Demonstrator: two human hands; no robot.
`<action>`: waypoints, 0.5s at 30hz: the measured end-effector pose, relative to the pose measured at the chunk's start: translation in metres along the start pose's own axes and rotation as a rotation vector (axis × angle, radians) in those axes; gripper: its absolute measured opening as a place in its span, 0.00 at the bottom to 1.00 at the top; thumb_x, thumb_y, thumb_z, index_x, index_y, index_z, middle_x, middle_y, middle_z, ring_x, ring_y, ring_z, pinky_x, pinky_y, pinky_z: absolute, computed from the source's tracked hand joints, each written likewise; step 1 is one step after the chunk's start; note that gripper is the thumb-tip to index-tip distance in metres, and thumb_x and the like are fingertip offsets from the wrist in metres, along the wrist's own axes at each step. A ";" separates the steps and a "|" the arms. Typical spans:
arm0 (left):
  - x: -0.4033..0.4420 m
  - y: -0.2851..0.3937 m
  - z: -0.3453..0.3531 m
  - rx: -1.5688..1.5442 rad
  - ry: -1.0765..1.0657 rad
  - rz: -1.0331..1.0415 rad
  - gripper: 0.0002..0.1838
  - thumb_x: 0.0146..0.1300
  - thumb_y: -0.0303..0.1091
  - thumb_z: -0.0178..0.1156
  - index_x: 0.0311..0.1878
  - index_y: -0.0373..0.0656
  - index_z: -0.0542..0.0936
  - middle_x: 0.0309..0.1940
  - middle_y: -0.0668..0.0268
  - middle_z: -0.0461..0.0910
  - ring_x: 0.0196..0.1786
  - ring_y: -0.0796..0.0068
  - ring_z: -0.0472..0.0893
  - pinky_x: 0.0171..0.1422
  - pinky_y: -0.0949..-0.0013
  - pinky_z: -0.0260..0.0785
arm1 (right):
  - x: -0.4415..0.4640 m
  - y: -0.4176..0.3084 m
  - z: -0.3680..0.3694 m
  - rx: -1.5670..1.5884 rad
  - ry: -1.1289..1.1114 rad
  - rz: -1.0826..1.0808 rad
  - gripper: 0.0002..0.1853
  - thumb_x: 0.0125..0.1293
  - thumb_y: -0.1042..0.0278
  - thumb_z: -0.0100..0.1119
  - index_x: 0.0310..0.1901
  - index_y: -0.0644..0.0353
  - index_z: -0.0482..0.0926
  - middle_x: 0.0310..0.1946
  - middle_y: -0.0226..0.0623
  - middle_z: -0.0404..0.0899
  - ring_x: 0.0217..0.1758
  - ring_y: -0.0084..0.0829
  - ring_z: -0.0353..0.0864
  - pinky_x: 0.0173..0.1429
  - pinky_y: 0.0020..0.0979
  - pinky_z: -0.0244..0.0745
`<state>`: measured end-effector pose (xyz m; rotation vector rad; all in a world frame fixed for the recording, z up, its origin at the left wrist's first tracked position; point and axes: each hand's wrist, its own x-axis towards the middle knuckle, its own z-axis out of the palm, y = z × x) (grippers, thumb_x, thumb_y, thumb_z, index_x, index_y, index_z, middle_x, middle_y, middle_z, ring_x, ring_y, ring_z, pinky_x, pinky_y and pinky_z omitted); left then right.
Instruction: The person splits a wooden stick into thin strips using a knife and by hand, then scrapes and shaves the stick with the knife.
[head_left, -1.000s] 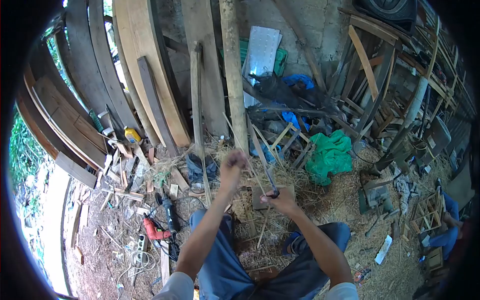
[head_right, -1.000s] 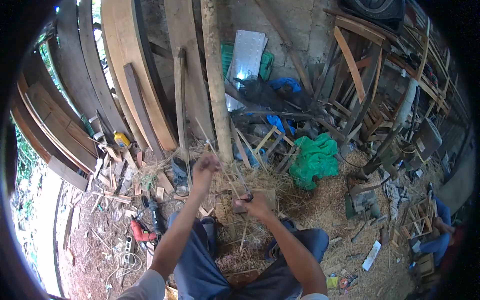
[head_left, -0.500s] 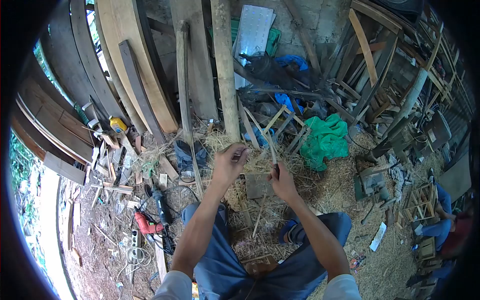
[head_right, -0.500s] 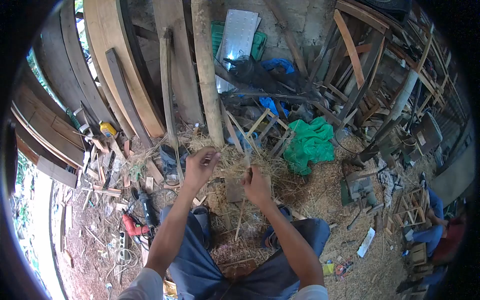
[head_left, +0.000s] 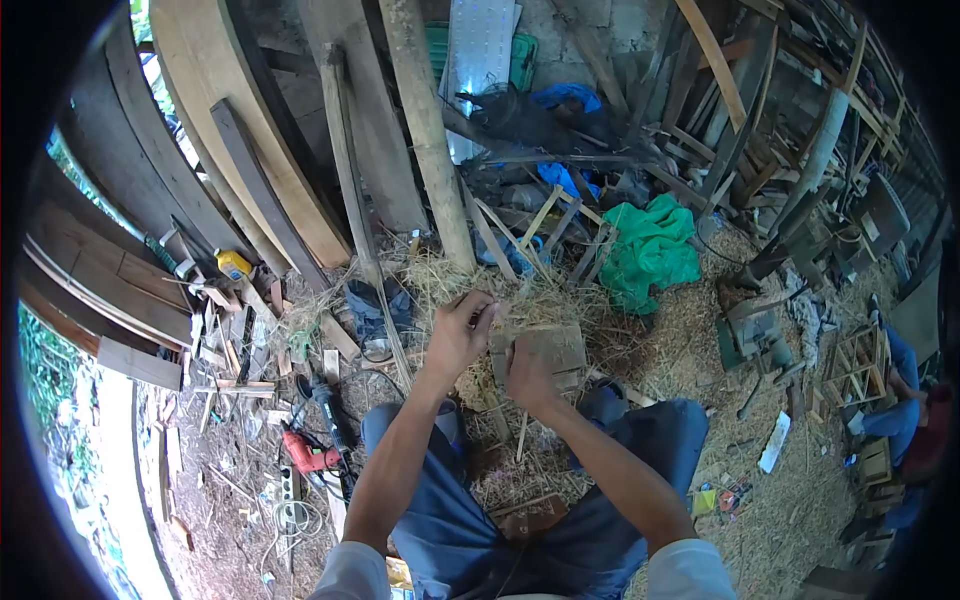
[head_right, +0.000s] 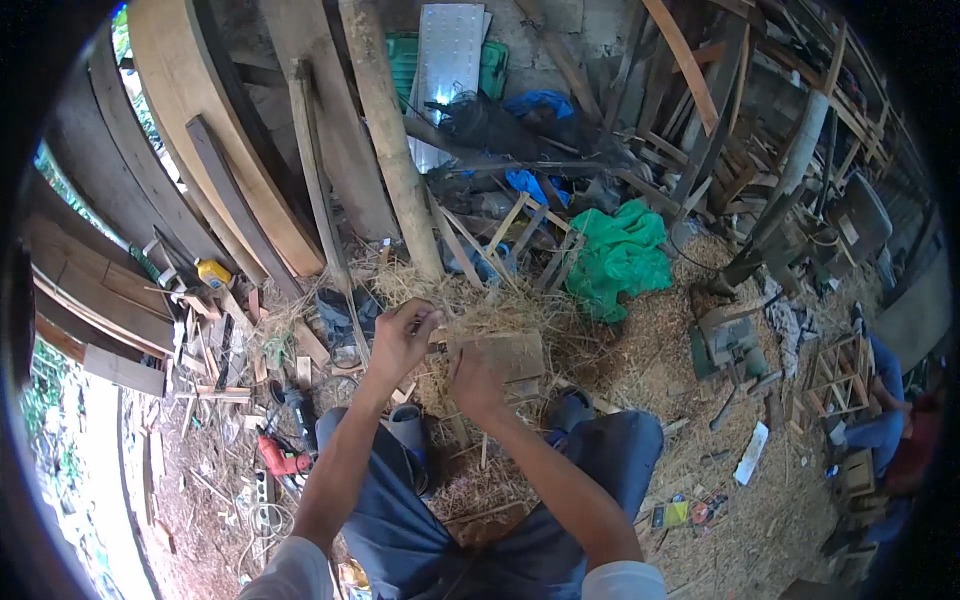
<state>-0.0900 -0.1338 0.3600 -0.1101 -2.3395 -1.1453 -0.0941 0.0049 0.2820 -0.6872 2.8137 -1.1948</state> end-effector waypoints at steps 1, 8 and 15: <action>0.001 0.002 0.000 -0.018 0.000 -0.008 0.05 0.57 0.25 0.63 0.34 0.36 0.78 0.25 0.57 0.81 0.28 0.67 0.84 0.33 0.71 0.73 | -0.001 0.006 0.008 0.006 0.007 0.010 0.09 0.67 0.70 0.46 0.42 0.68 0.66 0.26 0.60 0.77 0.27 0.63 0.76 0.32 0.56 0.70; 0.001 -0.003 -0.005 0.007 -0.018 -0.020 0.05 0.57 0.23 0.64 0.33 0.34 0.76 0.27 0.58 0.81 0.31 0.71 0.84 0.33 0.72 0.74 | -0.041 0.060 0.043 -0.291 -0.438 0.038 0.17 0.65 0.69 0.46 0.48 0.73 0.76 0.50 0.56 0.74 0.63 0.49 0.65 0.61 0.40 0.68; 0.005 -0.002 -0.001 -0.002 -0.008 -0.072 0.05 0.56 0.22 0.63 0.30 0.33 0.76 0.26 0.59 0.81 0.30 0.74 0.83 0.33 0.73 0.75 | -0.011 0.004 0.019 0.229 -0.160 0.373 0.13 0.68 0.70 0.44 0.48 0.71 0.69 0.40 0.64 0.76 0.47 0.60 0.75 0.48 0.53 0.70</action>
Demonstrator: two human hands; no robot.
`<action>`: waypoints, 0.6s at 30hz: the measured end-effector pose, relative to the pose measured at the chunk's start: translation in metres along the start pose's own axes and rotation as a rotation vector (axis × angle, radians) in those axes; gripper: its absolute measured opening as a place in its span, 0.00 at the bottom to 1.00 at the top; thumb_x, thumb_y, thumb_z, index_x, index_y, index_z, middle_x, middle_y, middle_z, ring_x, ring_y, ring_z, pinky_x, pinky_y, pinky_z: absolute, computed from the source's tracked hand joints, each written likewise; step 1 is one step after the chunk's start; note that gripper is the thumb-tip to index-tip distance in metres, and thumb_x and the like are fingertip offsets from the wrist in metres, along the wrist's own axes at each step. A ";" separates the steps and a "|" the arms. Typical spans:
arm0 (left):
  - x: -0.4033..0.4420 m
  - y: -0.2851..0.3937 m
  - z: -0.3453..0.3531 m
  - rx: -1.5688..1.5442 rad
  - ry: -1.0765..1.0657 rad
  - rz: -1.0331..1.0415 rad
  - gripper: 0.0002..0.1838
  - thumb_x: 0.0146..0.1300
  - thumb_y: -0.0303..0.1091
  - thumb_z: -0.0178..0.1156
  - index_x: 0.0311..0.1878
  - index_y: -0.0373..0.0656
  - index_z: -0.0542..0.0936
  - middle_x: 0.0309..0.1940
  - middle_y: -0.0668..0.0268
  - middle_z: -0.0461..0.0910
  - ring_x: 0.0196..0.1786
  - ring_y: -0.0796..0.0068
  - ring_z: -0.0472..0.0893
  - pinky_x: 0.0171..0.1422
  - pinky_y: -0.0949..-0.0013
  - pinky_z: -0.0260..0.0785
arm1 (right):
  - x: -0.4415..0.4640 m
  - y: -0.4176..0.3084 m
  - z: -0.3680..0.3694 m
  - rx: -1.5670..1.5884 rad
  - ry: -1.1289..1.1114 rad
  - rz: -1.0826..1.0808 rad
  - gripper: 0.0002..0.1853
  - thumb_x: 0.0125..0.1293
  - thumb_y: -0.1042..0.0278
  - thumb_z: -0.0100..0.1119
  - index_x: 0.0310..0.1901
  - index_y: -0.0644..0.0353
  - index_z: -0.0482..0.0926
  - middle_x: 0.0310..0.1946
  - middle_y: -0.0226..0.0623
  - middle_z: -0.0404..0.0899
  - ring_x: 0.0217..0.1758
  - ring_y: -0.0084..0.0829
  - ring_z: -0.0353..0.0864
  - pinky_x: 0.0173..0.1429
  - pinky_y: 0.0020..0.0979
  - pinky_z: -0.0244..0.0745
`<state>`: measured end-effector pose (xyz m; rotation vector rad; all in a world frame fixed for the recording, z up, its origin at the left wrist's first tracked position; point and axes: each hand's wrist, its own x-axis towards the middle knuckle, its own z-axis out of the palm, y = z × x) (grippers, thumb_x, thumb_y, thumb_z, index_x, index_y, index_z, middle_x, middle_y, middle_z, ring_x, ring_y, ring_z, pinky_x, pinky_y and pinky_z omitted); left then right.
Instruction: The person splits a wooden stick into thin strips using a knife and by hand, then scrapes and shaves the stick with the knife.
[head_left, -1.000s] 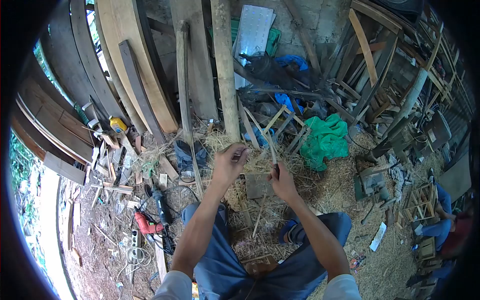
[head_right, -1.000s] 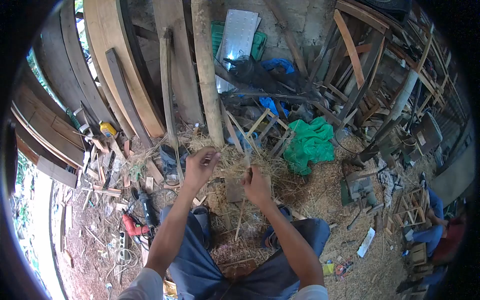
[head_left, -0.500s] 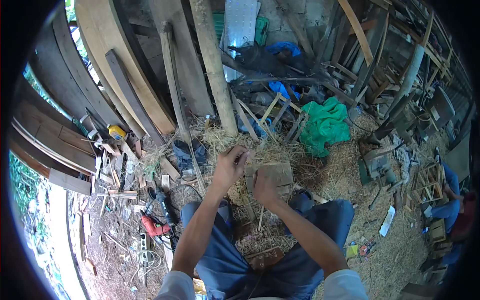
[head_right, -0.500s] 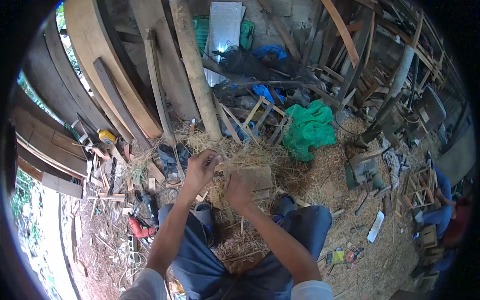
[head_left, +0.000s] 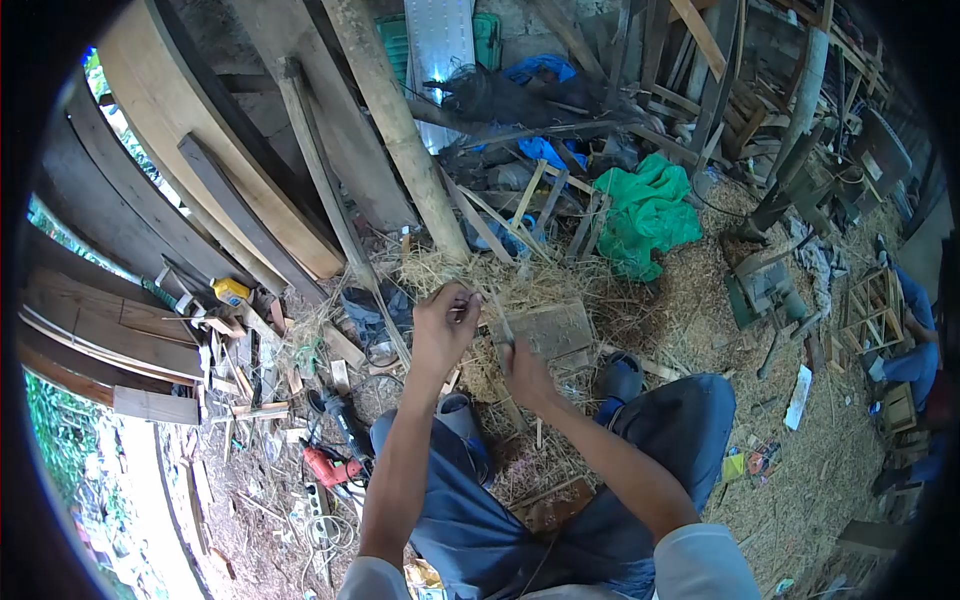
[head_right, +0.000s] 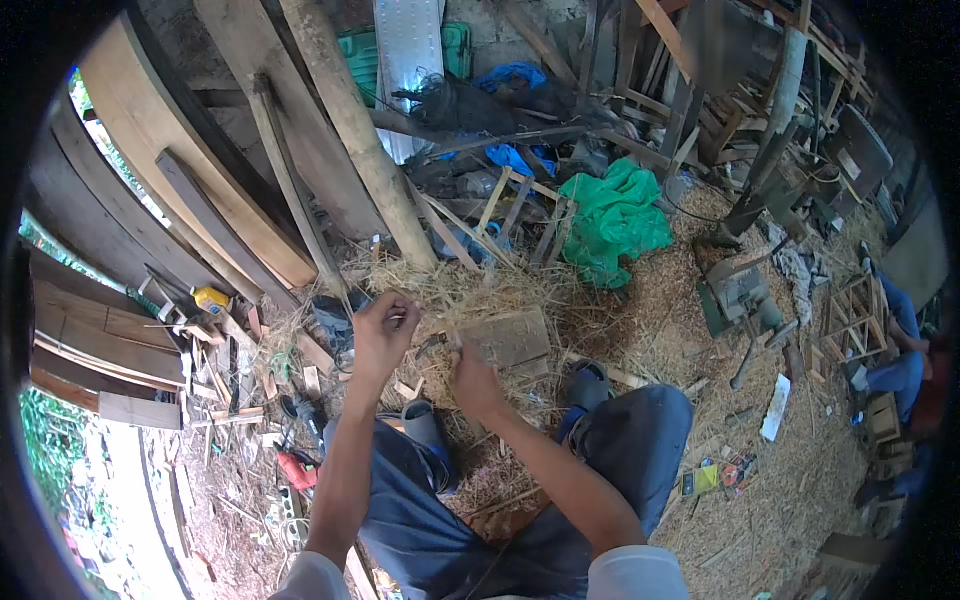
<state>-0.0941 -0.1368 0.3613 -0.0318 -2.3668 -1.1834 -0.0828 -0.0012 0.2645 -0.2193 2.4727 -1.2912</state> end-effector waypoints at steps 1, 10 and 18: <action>0.001 0.005 0.000 -0.003 0.017 -0.018 0.05 0.56 0.22 0.64 0.30 0.33 0.76 0.26 0.60 0.81 0.29 0.74 0.82 0.33 0.73 0.74 | -0.002 -0.016 -0.005 0.000 0.001 0.005 0.13 0.68 0.70 0.44 0.48 0.71 0.69 0.40 0.64 0.76 0.47 0.60 0.75 0.48 0.53 0.70; -0.001 0.001 -0.001 0.017 -0.002 -0.065 0.06 0.55 0.23 0.63 0.30 0.34 0.74 0.22 0.64 0.78 0.26 0.84 0.77 0.30 0.78 0.68 | 0.006 0.021 0.026 -0.077 0.072 -0.153 0.10 0.69 0.70 0.42 0.46 0.67 0.63 0.30 0.67 0.76 0.37 0.66 0.76 0.39 0.56 0.71; -0.005 -0.017 0.000 0.000 0.032 -0.051 0.05 0.56 0.20 0.60 0.30 0.33 0.73 0.24 0.64 0.79 0.28 0.83 0.78 0.32 0.78 0.70 | 0.016 0.081 0.054 -0.219 -0.077 0.079 0.14 0.65 0.73 0.46 0.51 0.65 0.61 0.37 0.62 0.78 0.44 0.57 0.79 0.48 0.54 0.74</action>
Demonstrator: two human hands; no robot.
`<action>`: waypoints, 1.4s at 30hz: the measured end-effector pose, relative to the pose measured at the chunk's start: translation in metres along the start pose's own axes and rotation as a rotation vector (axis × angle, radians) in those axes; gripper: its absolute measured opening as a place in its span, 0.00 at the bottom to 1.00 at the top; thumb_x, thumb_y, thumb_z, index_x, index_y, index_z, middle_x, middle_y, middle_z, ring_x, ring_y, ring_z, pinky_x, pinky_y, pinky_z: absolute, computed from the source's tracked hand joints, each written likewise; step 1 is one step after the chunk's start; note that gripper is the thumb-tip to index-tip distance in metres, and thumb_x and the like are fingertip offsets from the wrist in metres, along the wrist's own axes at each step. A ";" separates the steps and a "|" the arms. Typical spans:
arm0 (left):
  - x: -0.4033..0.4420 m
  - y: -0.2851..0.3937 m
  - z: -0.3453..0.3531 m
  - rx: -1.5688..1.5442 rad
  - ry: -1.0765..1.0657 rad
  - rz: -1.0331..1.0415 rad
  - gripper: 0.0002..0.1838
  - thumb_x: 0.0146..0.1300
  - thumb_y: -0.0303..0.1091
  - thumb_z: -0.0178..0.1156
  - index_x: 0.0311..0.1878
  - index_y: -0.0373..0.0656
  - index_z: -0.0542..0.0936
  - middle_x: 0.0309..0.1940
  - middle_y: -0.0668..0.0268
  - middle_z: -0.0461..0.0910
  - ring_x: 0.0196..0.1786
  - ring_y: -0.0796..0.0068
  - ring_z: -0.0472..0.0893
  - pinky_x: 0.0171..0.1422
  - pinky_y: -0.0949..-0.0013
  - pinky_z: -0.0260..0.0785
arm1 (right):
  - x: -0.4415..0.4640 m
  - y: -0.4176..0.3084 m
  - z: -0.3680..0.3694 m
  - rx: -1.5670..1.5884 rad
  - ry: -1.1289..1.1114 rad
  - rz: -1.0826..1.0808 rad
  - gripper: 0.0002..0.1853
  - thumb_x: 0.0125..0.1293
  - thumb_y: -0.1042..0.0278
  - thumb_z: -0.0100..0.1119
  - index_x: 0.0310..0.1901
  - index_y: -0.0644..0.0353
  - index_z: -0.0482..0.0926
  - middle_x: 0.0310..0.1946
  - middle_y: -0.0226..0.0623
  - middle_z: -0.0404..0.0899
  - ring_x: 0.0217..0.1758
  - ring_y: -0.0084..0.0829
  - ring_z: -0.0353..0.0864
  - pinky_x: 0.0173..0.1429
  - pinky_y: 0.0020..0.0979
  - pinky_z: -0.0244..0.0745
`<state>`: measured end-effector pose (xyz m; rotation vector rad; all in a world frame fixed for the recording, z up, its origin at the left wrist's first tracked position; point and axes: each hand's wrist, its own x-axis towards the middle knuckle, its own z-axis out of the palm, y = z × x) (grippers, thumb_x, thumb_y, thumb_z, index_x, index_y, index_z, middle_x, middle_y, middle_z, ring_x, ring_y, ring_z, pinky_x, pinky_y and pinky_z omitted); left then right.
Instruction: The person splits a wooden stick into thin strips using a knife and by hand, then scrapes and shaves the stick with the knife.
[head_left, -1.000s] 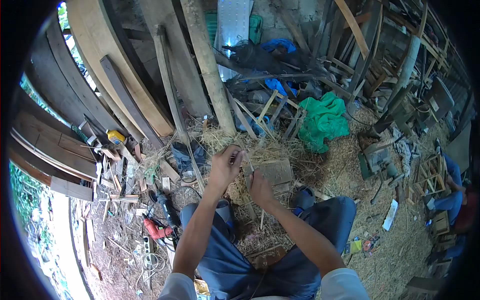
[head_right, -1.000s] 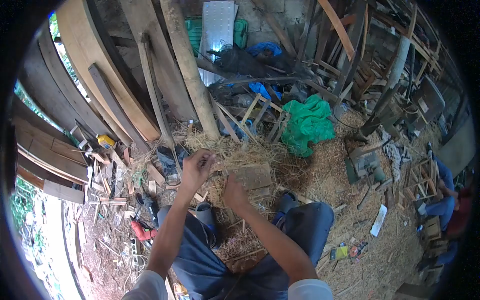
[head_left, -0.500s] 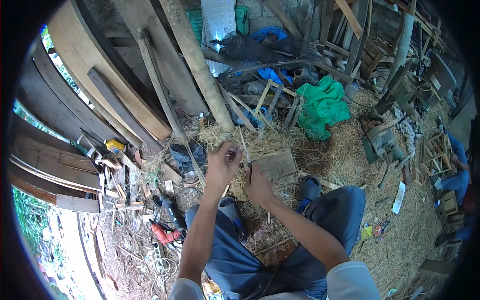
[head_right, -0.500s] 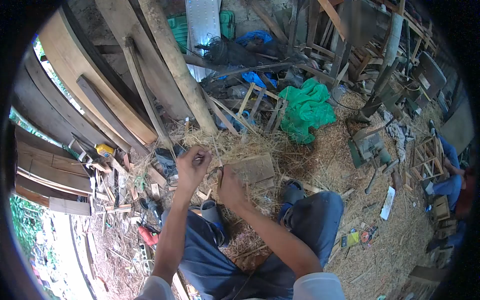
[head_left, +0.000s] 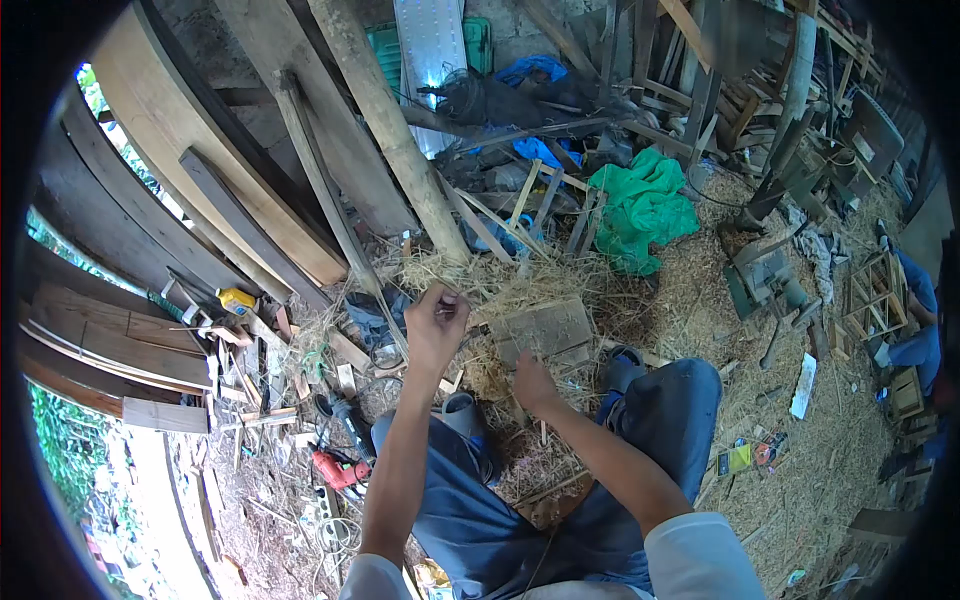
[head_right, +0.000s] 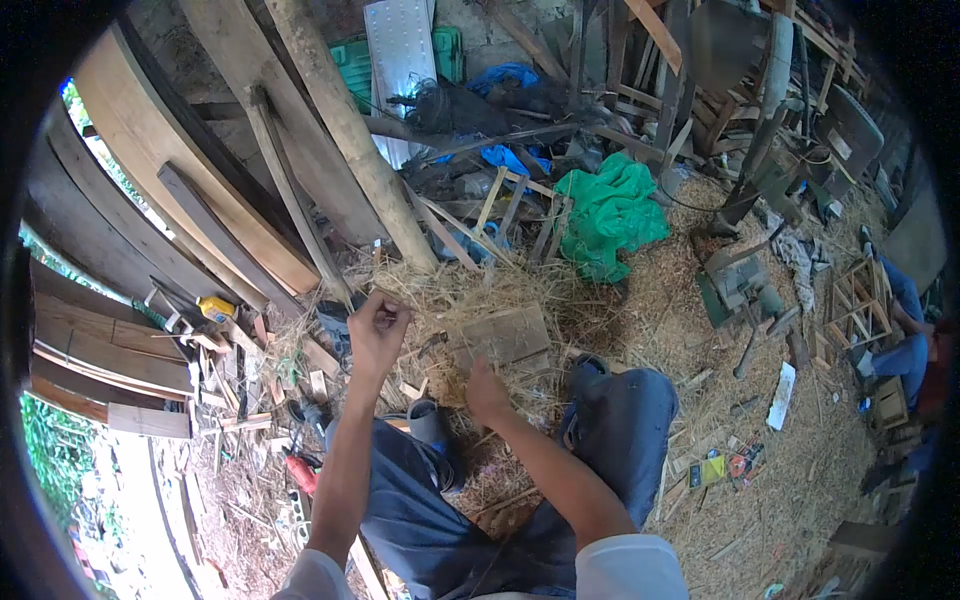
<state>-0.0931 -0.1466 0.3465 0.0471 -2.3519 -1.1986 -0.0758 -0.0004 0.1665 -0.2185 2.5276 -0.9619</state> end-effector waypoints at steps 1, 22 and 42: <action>-0.002 -0.002 0.000 -0.019 0.009 -0.010 0.05 0.56 0.20 0.60 0.30 0.32 0.73 0.25 0.64 0.80 0.29 0.81 0.80 0.33 0.78 0.72 | -0.002 0.012 0.000 0.000 0.004 -0.004 0.14 0.65 0.73 0.46 0.51 0.65 0.61 0.37 0.62 0.78 0.44 0.57 0.79 0.48 0.54 0.74; -0.031 -0.003 -0.013 0.019 -0.056 0.091 0.03 0.61 0.20 0.58 0.35 0.30 0.77 0.32 0.56 0.82 0.35 0.71 0.84 0.38 0.71 0.77 | -0.042 -0.097 -0.082 0.202 0.109 -0.275 0.10 0.68 0.68 0.45 0.42 0.68 0.65 0.27 0.63 0.76 0.33 0.63 0.77 0.38 0.55 0.71; -0.034 -0.002 -0.016 -0.091 -0.080 0.036 0.03 0.64 0.21 0.57 0.36 0.30 0.77 0.33 0.58 0.83 0.36 0.75 0.83 0.42 0.73 0.76 | -0.014 0.008 -0.027 -0.213 0.035 -0.132 0.15 0.66 0.71 0.45 0.52 0.66 0.63 0.34 0.56 0.80 0.40 0.53 0.82 0.42 0.47 0.78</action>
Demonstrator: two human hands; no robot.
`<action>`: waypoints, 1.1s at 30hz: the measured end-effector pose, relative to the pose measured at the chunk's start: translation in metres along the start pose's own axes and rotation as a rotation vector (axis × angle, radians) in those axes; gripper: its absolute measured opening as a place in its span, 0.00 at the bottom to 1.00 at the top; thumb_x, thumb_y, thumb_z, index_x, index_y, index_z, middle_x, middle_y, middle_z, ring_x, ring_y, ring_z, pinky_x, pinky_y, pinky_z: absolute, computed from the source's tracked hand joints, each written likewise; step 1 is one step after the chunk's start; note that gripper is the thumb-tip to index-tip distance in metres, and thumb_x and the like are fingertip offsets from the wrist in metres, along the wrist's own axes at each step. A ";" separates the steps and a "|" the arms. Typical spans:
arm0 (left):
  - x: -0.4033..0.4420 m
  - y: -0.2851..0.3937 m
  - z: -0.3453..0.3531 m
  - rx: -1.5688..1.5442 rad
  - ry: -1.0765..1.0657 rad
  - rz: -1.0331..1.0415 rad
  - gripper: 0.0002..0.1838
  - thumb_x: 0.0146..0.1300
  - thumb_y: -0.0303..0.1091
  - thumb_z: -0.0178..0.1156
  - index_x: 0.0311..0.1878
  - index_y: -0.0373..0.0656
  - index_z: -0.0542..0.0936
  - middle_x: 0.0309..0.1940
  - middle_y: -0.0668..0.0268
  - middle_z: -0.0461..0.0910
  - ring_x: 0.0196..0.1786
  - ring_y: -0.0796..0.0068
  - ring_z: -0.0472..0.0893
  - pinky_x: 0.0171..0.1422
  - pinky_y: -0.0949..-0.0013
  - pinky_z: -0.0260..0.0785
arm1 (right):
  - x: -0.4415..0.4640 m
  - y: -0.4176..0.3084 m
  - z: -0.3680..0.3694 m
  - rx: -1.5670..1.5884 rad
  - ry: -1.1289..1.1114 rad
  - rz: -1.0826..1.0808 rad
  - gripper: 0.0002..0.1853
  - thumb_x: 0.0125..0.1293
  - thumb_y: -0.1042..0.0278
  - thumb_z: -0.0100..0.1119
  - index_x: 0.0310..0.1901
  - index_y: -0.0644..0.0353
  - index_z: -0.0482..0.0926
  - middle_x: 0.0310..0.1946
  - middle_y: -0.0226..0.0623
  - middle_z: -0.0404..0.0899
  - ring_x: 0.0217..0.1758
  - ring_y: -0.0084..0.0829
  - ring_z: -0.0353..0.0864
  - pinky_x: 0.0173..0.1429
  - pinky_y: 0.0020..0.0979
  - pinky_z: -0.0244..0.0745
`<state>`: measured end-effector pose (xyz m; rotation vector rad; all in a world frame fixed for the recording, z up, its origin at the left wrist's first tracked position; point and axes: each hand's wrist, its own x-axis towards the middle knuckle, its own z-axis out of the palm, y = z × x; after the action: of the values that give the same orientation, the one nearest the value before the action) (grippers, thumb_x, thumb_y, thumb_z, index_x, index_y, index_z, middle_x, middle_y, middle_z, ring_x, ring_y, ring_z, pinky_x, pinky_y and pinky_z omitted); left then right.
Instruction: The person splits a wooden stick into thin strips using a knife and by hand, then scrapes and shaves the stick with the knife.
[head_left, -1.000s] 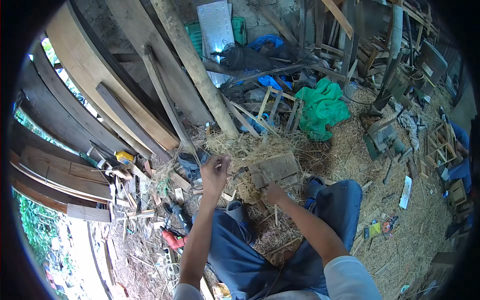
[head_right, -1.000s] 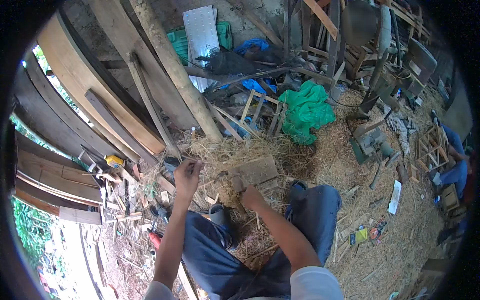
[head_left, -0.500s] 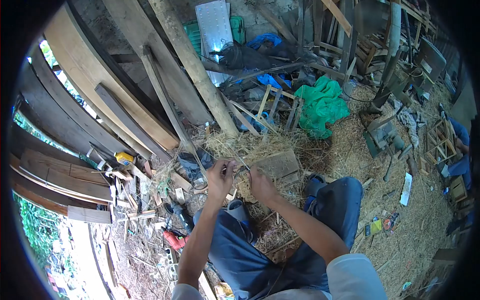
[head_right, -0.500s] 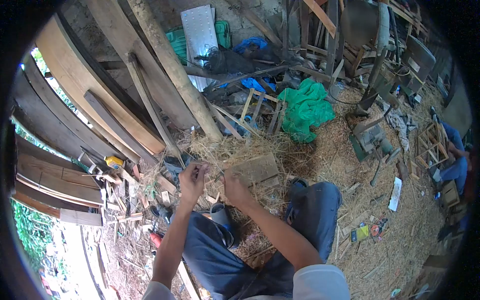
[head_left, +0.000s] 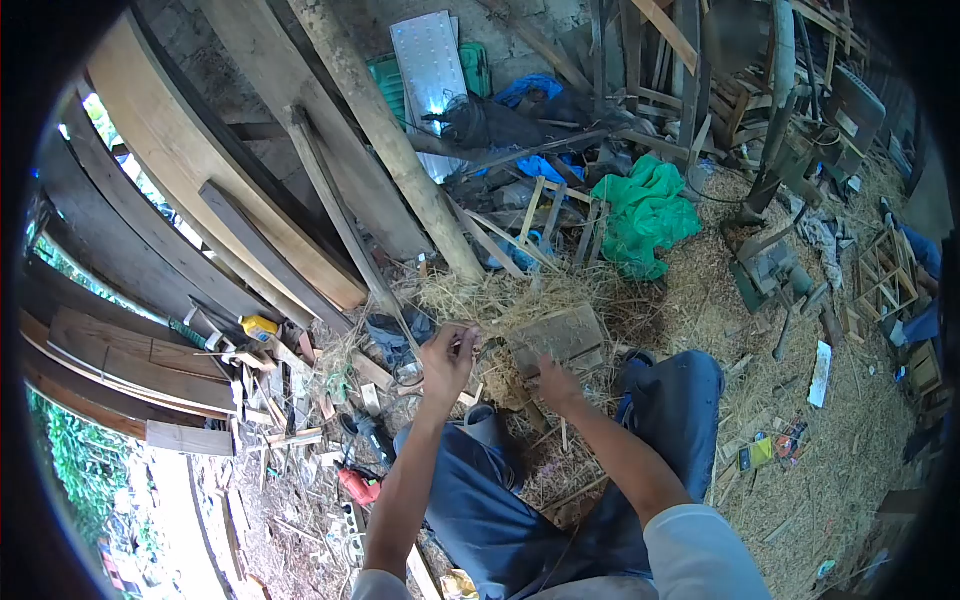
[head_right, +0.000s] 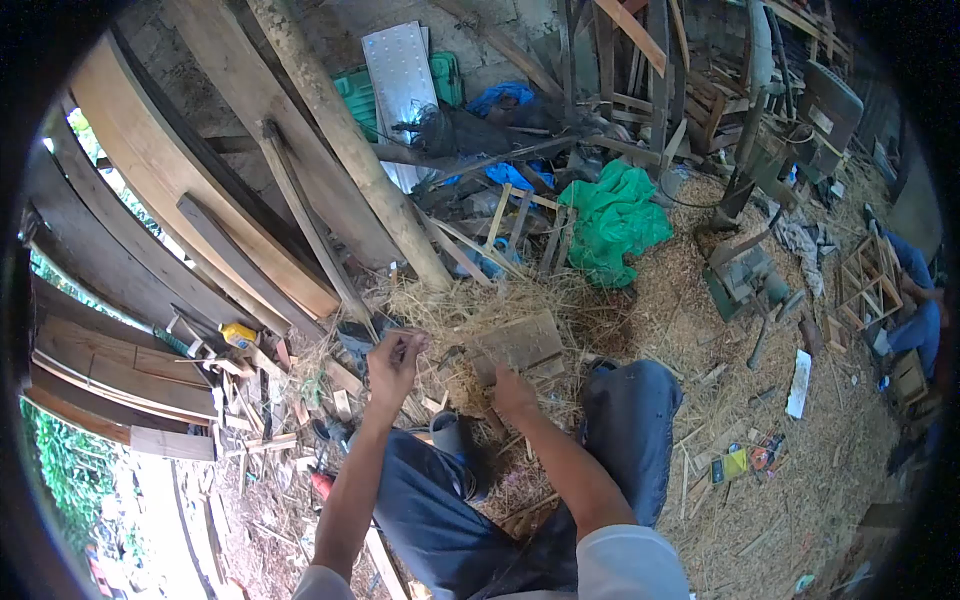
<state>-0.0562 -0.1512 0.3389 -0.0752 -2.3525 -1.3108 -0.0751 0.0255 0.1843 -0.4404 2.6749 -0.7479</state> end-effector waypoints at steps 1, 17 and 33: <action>-0.001 0.000 0.000 0.002 0.000 -0.001 0.03 0.64 0.21 0.57 0.36 0.30 0.77 0.33 0.58 0.83 0.36 0.75 0.83 0.42 0.73 0.76 | -0.001 0.006 0.002 0.001 -0.002 -0.001 0.15 0.66 0.71 0.45 0.52 0.66 0.63 0.34 0.56 0.80 0.40 0.53 0.82 0.42 0.47 0.78; 0.006 -0.015 -0.004 0.006 -0.037 -0.005 0.03 0.65 0.18 0.53 0.38 0.27 0.76 0.34 0.56 0.81 0.39 0.71 0.84 0.45 0.72 0.79 | -0.001 -0.093 -0.059 0.357 0.114 -0.109 0.13 0.70 0.65 0.44 0.42 0.71 0.66 0.28 0.64 0.76 0.37 0.62 0.77 0.40 0.55 0.71; 0.006 -0.004 0.003 0.070 -0.030 0.118 0.02 0.63 0.20 0.55 0.37 0.31 0.76 0.31 0.55 0.82 0.34 0.66 0.85 0.38 0.72 0.76 | -0.009 0.007 0.025 0.050 -0.035 0.025 0.14 0.64 0.73 0.46 0.50 0.70 0.67 0.40 0.63 0.76 0.46 0.57 0.77 0.48 0.47 0.74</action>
<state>-0.0637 -0.1522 0.3366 -0.2099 -2.3777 -1.1790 -0.0590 0.0237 0.1623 -0.4029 2.6181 -0.7898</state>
